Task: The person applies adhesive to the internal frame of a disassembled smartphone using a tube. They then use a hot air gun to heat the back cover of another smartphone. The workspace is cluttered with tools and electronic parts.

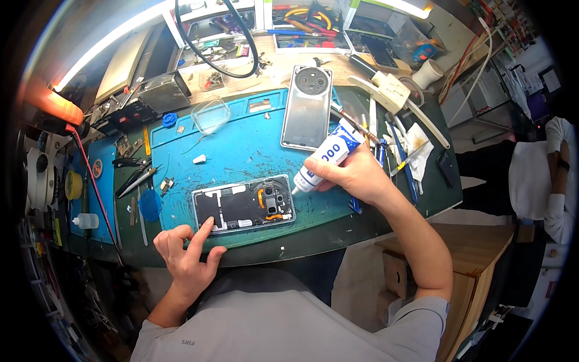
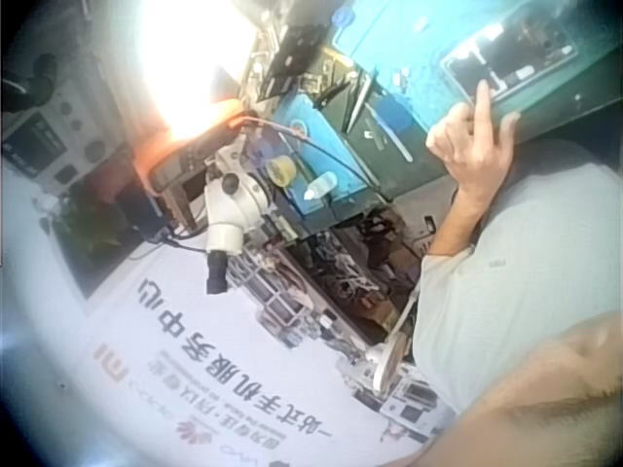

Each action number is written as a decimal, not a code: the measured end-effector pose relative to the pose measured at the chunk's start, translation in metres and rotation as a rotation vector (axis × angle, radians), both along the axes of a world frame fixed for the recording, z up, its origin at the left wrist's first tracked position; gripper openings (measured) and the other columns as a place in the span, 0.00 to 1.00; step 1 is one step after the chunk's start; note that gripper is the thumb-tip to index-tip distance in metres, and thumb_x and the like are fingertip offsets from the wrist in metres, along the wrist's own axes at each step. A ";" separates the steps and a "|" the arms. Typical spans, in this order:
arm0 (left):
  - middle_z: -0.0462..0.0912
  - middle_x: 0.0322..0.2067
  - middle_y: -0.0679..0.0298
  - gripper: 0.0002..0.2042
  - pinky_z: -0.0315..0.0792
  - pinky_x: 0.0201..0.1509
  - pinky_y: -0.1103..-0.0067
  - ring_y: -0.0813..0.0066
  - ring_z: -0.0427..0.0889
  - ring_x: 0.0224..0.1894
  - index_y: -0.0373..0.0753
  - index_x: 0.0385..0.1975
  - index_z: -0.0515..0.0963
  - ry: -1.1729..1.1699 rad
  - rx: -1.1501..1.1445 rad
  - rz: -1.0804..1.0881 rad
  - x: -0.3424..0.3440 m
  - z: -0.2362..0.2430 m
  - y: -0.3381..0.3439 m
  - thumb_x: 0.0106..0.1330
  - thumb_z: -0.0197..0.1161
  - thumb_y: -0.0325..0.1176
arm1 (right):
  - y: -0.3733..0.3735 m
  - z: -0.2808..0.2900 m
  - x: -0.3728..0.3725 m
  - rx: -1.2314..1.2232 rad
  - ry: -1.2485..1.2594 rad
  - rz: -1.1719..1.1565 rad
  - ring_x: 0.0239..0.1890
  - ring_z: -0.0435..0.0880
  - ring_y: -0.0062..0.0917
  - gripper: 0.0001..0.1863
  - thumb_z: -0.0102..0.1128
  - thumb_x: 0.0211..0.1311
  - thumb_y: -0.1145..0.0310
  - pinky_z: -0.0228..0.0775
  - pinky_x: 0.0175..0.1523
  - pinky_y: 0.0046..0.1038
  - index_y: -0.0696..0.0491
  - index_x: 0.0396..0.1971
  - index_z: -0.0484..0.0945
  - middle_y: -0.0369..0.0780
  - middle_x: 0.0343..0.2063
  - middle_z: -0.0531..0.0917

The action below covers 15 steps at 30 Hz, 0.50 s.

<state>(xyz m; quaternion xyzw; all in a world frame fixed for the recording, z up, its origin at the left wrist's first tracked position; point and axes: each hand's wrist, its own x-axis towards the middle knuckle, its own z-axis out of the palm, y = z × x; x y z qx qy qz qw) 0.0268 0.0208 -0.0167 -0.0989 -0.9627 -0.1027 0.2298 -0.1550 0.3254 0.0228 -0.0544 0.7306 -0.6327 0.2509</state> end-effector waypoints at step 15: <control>0.67 0.36 0.68 0.24 0.57 0.50 0.69 0.68 0.66 0.40 0.46 0.50 0.86 0.008 0.012 0.002 0.000 0.000 0.001 0.63 0.66 0.57 | 0.004 0.000 0.010 0.041 -0.023 0.004 0.37 0.90 0.28 0.16 0.71 0.65 0.63 0.85 0.36 0.26 0.61 0.42 0.82 0.43 0.35 0.88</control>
